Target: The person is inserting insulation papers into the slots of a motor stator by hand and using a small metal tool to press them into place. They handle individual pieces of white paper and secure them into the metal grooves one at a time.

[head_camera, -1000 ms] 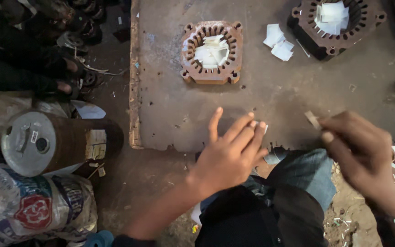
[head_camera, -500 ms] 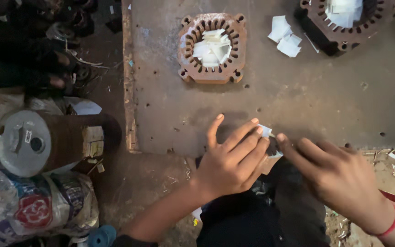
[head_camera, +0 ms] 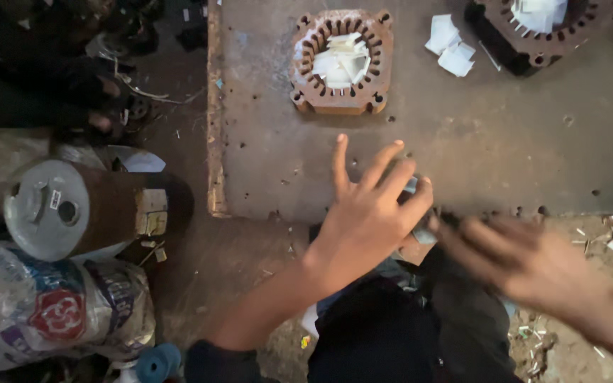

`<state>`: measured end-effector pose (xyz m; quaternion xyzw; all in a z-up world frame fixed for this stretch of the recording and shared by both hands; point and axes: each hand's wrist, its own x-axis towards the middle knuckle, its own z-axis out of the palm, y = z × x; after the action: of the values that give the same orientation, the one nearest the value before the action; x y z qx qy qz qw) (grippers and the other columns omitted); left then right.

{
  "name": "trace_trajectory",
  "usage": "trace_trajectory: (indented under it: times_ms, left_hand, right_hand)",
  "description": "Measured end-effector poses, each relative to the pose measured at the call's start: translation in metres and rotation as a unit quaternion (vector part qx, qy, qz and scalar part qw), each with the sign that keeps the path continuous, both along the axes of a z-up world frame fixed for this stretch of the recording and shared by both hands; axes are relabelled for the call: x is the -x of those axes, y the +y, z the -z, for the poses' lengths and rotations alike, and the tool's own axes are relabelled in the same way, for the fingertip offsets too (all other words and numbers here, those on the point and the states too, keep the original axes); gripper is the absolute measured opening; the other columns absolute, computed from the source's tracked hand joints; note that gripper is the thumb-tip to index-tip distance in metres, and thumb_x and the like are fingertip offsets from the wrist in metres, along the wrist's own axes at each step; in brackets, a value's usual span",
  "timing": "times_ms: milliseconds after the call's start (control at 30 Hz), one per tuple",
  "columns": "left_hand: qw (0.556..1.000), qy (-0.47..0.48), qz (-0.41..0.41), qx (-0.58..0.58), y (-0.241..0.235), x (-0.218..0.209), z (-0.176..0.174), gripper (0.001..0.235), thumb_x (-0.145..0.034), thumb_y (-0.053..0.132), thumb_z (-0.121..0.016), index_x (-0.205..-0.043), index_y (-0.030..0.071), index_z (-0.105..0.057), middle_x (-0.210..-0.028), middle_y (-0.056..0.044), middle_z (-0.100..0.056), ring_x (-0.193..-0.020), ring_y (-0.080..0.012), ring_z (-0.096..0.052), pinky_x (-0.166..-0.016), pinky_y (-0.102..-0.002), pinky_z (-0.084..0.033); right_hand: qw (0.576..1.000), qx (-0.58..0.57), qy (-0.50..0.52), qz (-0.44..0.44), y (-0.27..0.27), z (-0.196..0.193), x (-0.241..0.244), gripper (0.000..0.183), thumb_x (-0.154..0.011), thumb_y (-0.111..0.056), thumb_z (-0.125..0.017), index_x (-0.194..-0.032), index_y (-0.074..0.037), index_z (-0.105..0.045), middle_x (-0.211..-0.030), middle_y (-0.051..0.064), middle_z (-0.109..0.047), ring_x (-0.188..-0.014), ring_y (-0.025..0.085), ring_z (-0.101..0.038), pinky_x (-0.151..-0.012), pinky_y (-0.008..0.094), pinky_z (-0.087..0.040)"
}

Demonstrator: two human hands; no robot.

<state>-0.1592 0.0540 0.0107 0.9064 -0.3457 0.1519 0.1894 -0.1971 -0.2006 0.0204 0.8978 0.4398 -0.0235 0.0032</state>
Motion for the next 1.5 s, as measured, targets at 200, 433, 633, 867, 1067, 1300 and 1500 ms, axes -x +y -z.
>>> trace_trajectory:
  times_ms: [200,433,633,867,1067,1300,1500]
  left_hand:
    - [0.993,0.015,-0.049,0.110,0.004,0.000,0.009,0.019,-0.096,0.024,-0.074,-0.113,0.016,-0.072,-0.124,-0.003,-0.062,-0.137,-0.0246,-0.053,-0.126,-0.066,-0.016]
    - [0.995,-0.008,0.038,0.095,0.011,0.000,0.020,0.029,-0.103,0.029,-0.068,-0.125,0.010,-0.072,-0.111,-0.003,-0.067,-0.131,-0.0238,-0.060,-0.124,-0.069,-0.015]
    - [0.995,-0.073,0.043,0.049,0.015,0.009,0.025,0.031,-0.099,0.027,-0.067,-0.126,0.013,-0.074,-0.125,-0.009,-0.070,-0.134,-0.0239,-0.060,-0.123,-0.066,-0.019]
    - [0.995,-0.009,0.031,0.097,0.016,0.011,0.030,0.027,-0.100,0.026,-0.068,-0.122,0.011,-0.073,-0.126,-0.007,-0.070,-0.135,-0.0241,-0.061,-0.124,-0.066,-0.017]
    - [0.996,-0.074,-0.009,0.039,0.008,0.010,0.035,0.036,-0.104,0.030,-0.064,-0.129,0.005,-0.073,-0.124,-0.007,-0.070,-0.132,-0.0214,-0.063,-0.123,-0.064,-0.019]
    - [0.995,-0.086,-0.013,0.040,0.006,0.011,0.034,0.039,-0.105,0.032,-0.062,-0.131,0.005,-0.072,-0.122,-0.007,-0.070,-0.131,-0.0217,-0.064,-0.121,-0.063,-0.020]
    - [0.993,-0.062,0.024,0.095,0.009,0.014,0.030,0.035,-0.101,0.032,-0.072,-0.124,0.006,-0.073,-0.115,-0.005,-0.070,-0.125,-0.0205,-0.065,-0.121,-0.062,-0.023]
  right_hand:
    - [0.989,-0.141,0.012,0.048,0.000,0.003,0.033,0.085,-0.058,-0.004,-0.069,-0.142,-0.012,-0.060,-0.098,0.005,-0.064,-0.071,0.019,-0.067,-0.060,0.037,-0.058]
    - [0.965,-0.132,0.041,0.223,0.009,-0.009,0.014,0.080,-0.065,-0.002,-0.072,-0.141,-0.023,-0.064,-0.093,0.005,-0.062,-0.062,0.021,-0.062,-0.055,0.038,-0.053]
    - [0.967,-0.109,0.047,0.225,0.021,-0.009,-0.005,0.079,-0.067,-0.003,-0.070,-0.143,-0.021,-0.063,-0.095,0.003,-0.060,-0.066,0.021,-0.064,-0.059,0.037,-0.054]
    - [0.980,-0.041,0.062,0.184,0.017,-0.005,-0.010,0.082,-0.059,-0.010,-0.071,-0.139,-0.022,-0.061,-0.096,-0.002,-0.063,-0.071,0.020,-0.067,-0.057,0.036,-0.055]
    - [0.991,-0.001,0.003,0.133,0.021,-0.001,-0.007,0.080,-0.069,-0.013,-0.068,-0.147,-0.005,-0.055,-0.092,0.003,-0.056,-0.070,0.018,-0.065,-0.055,0.034,-0.053]
    - [0.998,0.044,-0.021,0.047,0.009,0.002,-0.012,0.076,-0.074,-0.010,-0.067,-0.148,-0.001,-0.054,-0.094,0.005,-0.055,-0.074,0.019,-0.063,-0.056,0.033,-0.055]
    - [0.988,-0.122,0.083,0.048,-0.007,-0.003,-0.032,0.070,-0.063,-0.006,-0.069,-0.132,-0.010,-0.065,-0.091,0.002,-0.065,-0.074,0.018,-0.066,-0.059,0.033,-0.053]
